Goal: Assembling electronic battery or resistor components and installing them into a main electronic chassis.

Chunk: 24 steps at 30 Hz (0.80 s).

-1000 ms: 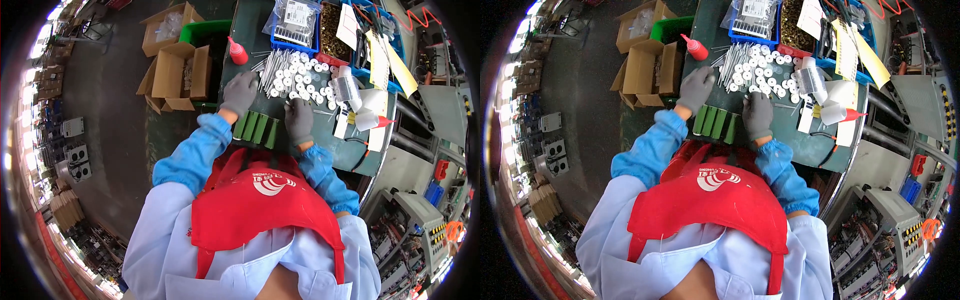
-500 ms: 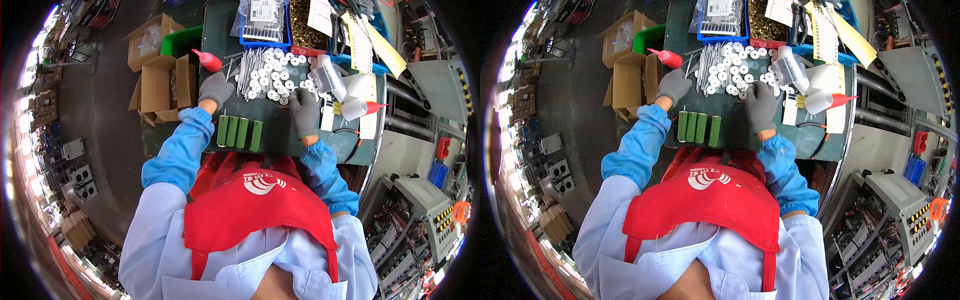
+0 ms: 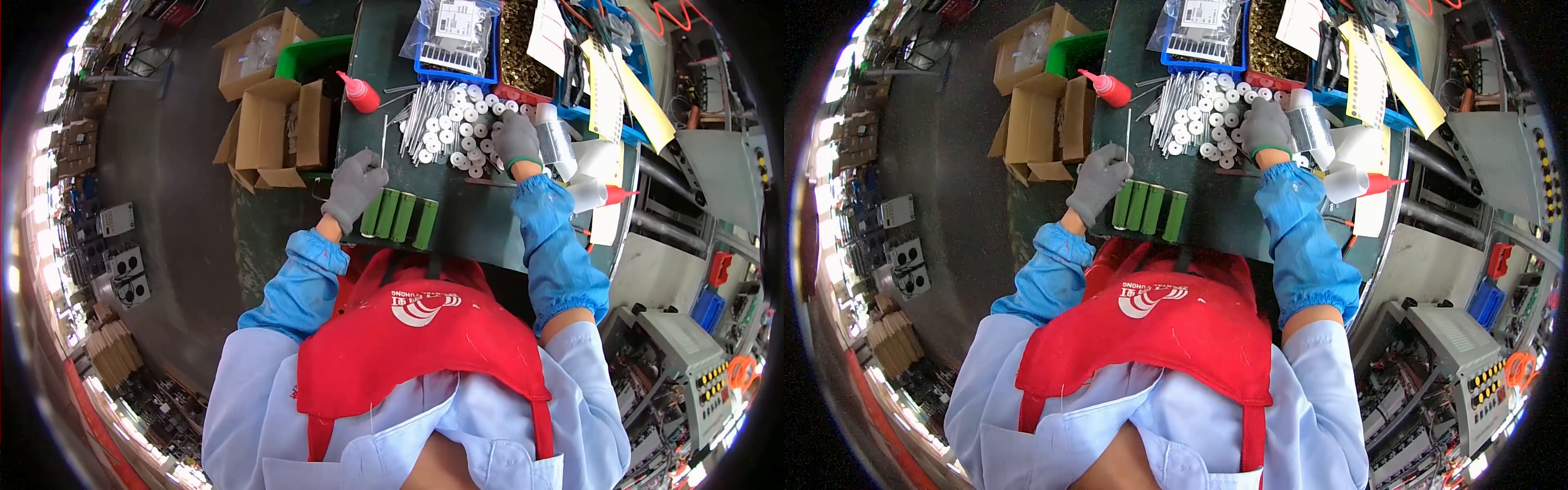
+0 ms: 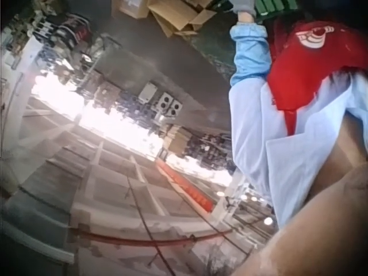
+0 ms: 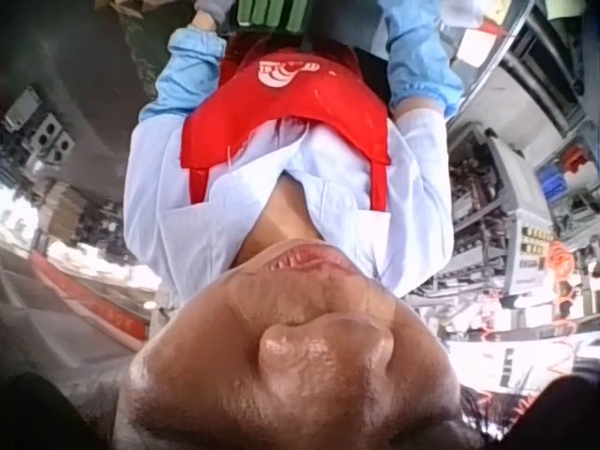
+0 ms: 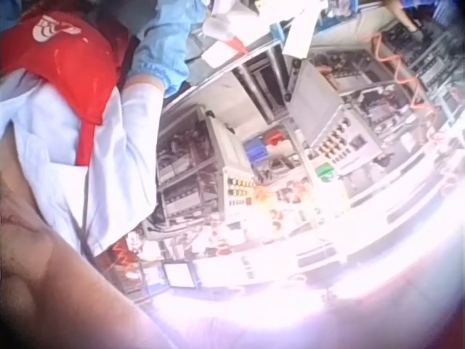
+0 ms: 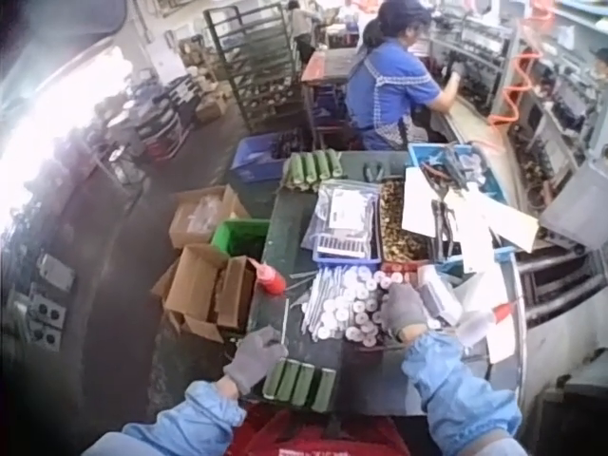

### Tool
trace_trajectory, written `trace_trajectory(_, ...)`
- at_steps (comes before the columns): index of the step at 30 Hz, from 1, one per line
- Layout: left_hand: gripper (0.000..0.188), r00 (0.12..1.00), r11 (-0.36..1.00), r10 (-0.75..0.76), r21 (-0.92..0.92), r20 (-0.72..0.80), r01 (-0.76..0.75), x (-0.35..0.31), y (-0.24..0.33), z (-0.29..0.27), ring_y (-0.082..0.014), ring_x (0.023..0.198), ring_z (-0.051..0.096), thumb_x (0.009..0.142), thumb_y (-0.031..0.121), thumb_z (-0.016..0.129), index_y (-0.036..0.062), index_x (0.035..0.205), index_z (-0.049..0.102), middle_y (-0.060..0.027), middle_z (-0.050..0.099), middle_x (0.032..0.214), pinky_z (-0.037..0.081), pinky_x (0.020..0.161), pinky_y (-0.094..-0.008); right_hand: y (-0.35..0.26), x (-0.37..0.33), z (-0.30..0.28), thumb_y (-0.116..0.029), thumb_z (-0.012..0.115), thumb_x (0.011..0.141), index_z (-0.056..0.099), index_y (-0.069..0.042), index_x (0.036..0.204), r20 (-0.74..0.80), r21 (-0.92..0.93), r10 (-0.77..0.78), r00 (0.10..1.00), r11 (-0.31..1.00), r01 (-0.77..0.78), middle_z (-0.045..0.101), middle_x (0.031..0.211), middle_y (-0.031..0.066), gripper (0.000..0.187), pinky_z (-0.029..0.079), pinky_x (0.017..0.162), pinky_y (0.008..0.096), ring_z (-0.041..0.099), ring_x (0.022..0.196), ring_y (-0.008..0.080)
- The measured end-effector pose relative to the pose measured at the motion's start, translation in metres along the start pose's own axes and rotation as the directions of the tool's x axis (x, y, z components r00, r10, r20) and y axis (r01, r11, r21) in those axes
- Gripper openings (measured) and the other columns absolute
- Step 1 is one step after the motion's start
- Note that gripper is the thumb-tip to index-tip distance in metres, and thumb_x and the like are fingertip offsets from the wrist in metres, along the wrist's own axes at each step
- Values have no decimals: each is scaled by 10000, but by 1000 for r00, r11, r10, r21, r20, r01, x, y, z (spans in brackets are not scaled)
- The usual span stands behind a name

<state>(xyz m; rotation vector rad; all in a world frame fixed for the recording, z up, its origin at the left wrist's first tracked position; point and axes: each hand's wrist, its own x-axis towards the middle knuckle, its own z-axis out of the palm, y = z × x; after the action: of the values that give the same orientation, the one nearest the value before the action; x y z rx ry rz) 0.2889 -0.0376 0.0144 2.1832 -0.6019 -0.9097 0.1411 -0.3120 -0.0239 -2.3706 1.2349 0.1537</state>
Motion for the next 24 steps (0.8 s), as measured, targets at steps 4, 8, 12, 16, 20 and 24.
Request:
trace_trajectory(4, 182, 994, 992, 104, -74, 19, -103, -6, 5, 6, -118, 664, 571, 800, 110, 593, -9, 936, 616, -59, 609, 778, 477, 615, -263, -5, -1, -2, -206, 625, 818, 634, -47, 1084, -7, -18, 49, 999, 999, -49, 606, 1131, 261, 311, 486, 913, 489, 602, 1032, 439)
trace_trajectory(8, 198, 991, 987, 133, -100, 30, -129, -5, 9, 12, -185, 720, 609, 793, 166, 618, 2, 904, 628, -103, 632, 784, 486, 671, -311, 0, 1, 7, -205, 611, 832, 631, -77, 1102, -25, -27, 73, 997, 997, -74, 607, 1127, 255, 299, 479, 913, 489, 597, 1029, 439)
trace_trajectory(12, 218, 986, 979, 143, -157, 83, -129, -13, 25, 11, -250, 758, 638, 786, 204, 642, 9, 884, 634, -151, 647, 789, 489, 720, -354, -2, -13, 17, -191, 575, 861, 633, -101, 1106, -122, 101, 20, 992, 995, -8, 614, 1112, 240, 267, 480, 893, 491, 595, 1022, 434)
trace_trajectory(16, 210, 984, 982, 154, -121, 91, -143, -15, 19, 13, -251, 755, 633, 785, 200, 643, 12, 879, 632, -147, 646, 788, 487, 724, -360, -7, -15, 12, -149, 536, 864, 627, -113, 1118, -119, 95, -107, 987, 988, 119, 626, 1086, 230, 271, 486, 866, 496, 602, 1002, 422)
trace_trajectory(20, 204, 984, 984, 147, -113, 103, -136, -20, 14, 14, -268, 771, 635, 788, 201, 631, 14, 871, 625, -150, 649, 806, 485, 732, -370, 2, 8, 15, -140, 555, 832, 611, -122, 1169, -48, 8, -197, 979, 980, 197, 646, 1028, 235, 342, 499, 841, 500, 622, 946, 432)
trace_trajectory(24, 207, 986, 983, 163, -93, 45, -158, -32, 18, 11, -297, 797, 634, 792, 203, 619, 13, 875, 617, -157, 653, 828, 482, 750, -375, 10, 21, 22, -145, 577, 814, 653, -88, 1100, -39, -30, -237, 971, 971, 236, 647, 1006, 252, 301, 499, 834, 502, 624, 953, 434)
